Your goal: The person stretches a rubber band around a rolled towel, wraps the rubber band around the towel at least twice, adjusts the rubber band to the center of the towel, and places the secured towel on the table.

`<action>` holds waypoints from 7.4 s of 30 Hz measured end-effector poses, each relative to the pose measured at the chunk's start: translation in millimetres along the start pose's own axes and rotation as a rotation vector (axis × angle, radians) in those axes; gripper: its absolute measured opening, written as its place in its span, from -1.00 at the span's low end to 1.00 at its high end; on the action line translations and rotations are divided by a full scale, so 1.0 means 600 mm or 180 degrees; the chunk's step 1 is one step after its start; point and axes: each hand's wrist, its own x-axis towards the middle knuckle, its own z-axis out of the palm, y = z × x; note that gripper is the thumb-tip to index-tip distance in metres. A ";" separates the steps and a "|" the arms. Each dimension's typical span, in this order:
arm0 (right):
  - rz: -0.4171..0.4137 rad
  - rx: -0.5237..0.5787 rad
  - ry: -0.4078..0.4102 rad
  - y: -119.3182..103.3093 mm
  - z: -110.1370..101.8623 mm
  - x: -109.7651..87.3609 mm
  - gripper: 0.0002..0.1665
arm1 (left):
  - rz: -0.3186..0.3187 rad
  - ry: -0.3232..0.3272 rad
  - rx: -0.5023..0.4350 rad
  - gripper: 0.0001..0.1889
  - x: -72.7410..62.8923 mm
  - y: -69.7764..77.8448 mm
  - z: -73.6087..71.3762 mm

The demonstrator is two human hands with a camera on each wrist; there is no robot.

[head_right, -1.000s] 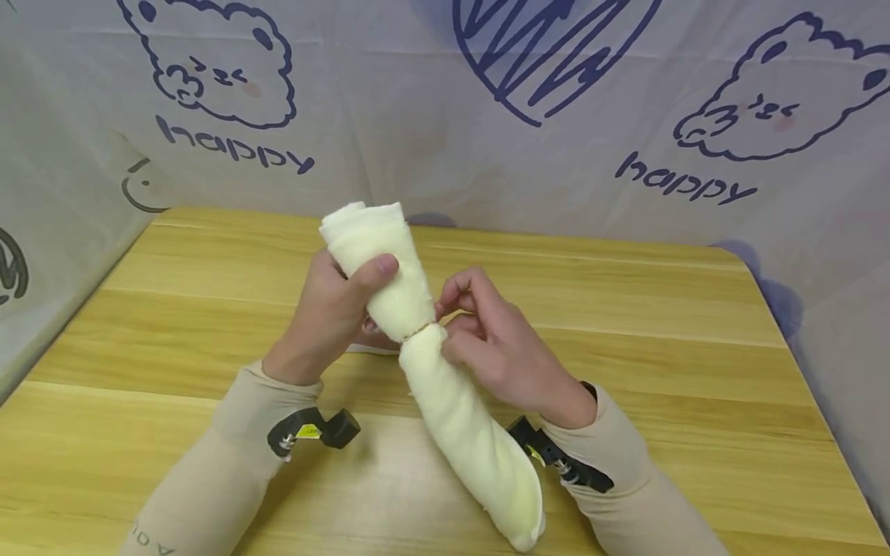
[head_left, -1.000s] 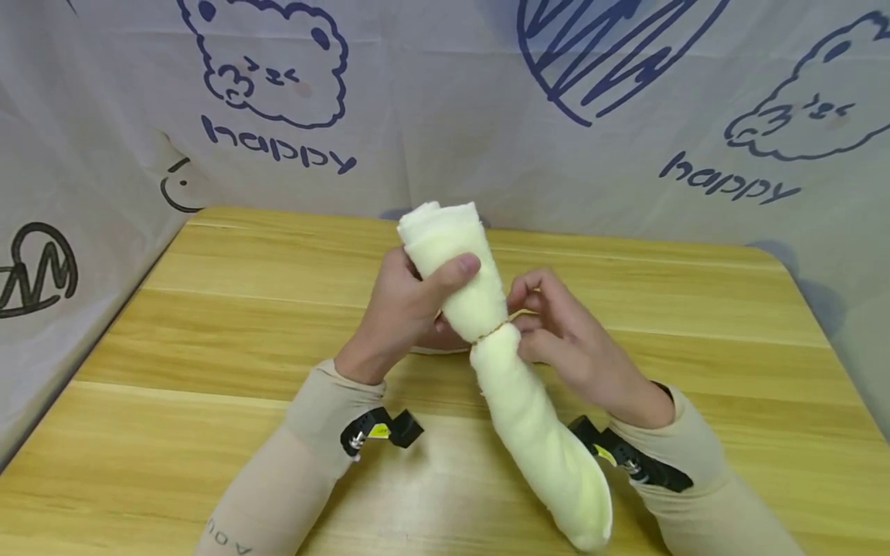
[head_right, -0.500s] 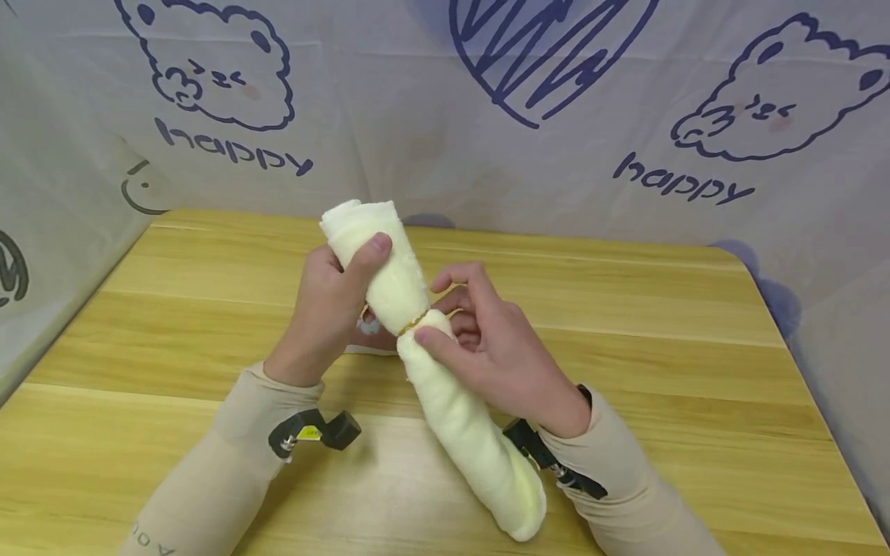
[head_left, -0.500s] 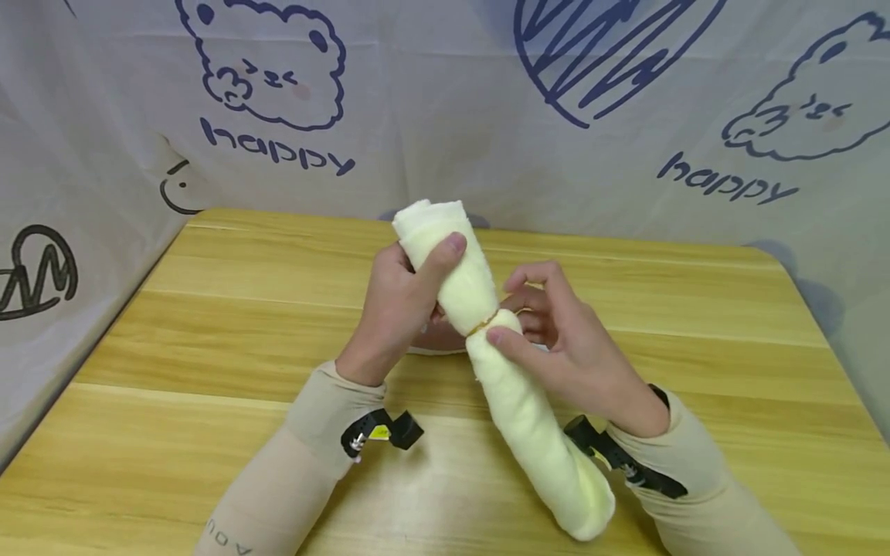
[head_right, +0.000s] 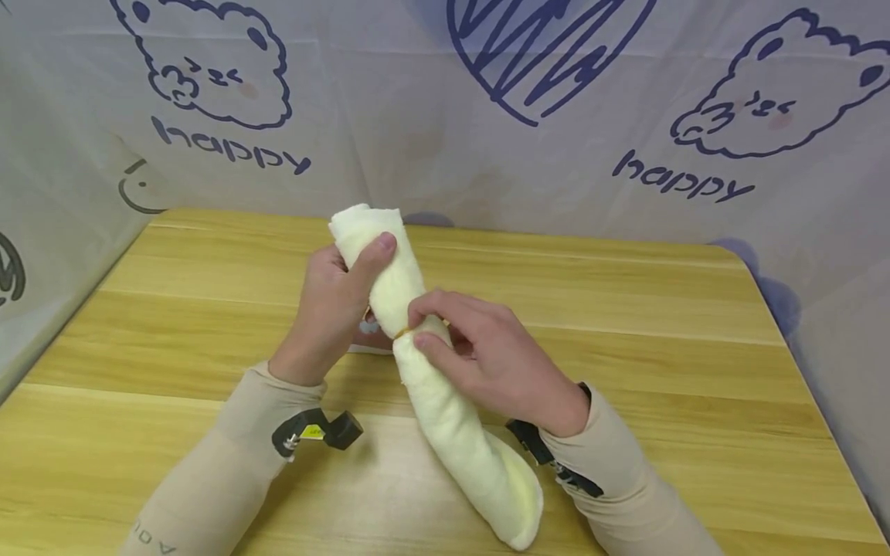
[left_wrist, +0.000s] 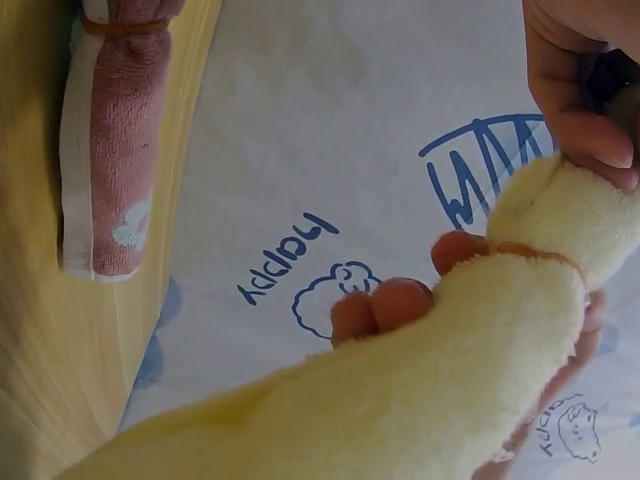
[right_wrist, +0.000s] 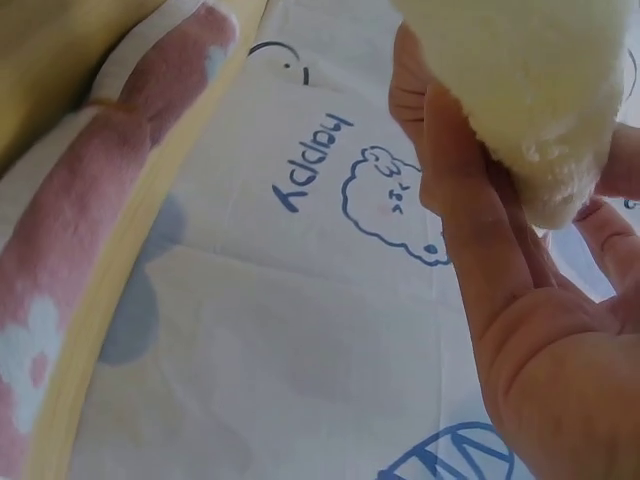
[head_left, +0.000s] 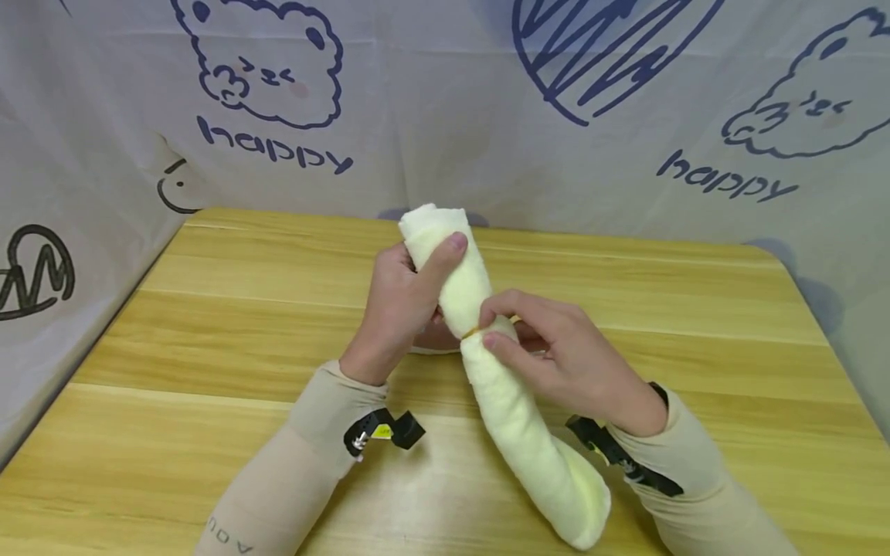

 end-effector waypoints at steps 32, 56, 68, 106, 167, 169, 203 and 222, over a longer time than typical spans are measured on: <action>-0.0570 -0.1165 0.0200 0.012 0.014 0.003 -0.82 | 0.0211 0.0050 0.0402 -0.63 0.001 -0.011 0.006; -0.0234 -0.0638 -0.0062 0.008 0.027 0.000 -0.84 | 0.0266 0.0455 0.0334 -0.63 0.015 -0.022 -0.011; -0.0014 -0.0701 0.0022 -0.001 0.040 0.000 -0.73 | 0.0321 0.0533 0.0320 -0.64 0.021 -0.028 -0.018; -0.0011 -0.1057 0.0166 -0.011 0.061 -0.005 -0.82 | 0.0408 0.0741 0.0291 -0.65 0.033 -0.030 -0.028; 0.0036 -0.0762 -0.0437 -0.012 0.030 -0.011 -0.69 | 0.0448 0.0676 0.0218 -0.64 0.036 -0.035 -0.028; 0.0027 -0.0764 -0.0414 -0.011 0.028 -0.011 -0.68 | 0.0418 0.0659 0.0201 -0.64 0.036 -0.036 -0.027; 0.0682 -0.0114 -0.0457 -0.010 0.022 0.000 -0.57 | 0.0491 0.0700 0.0031 -0.66 0.026 -0.026 -0.030; 0.0844 0.1395 -0.0282 0.007 0.000 0.000 -0.71 | 0.0712 -0.0088 -0.0415 -0.64 0.023 -0.020 -0.028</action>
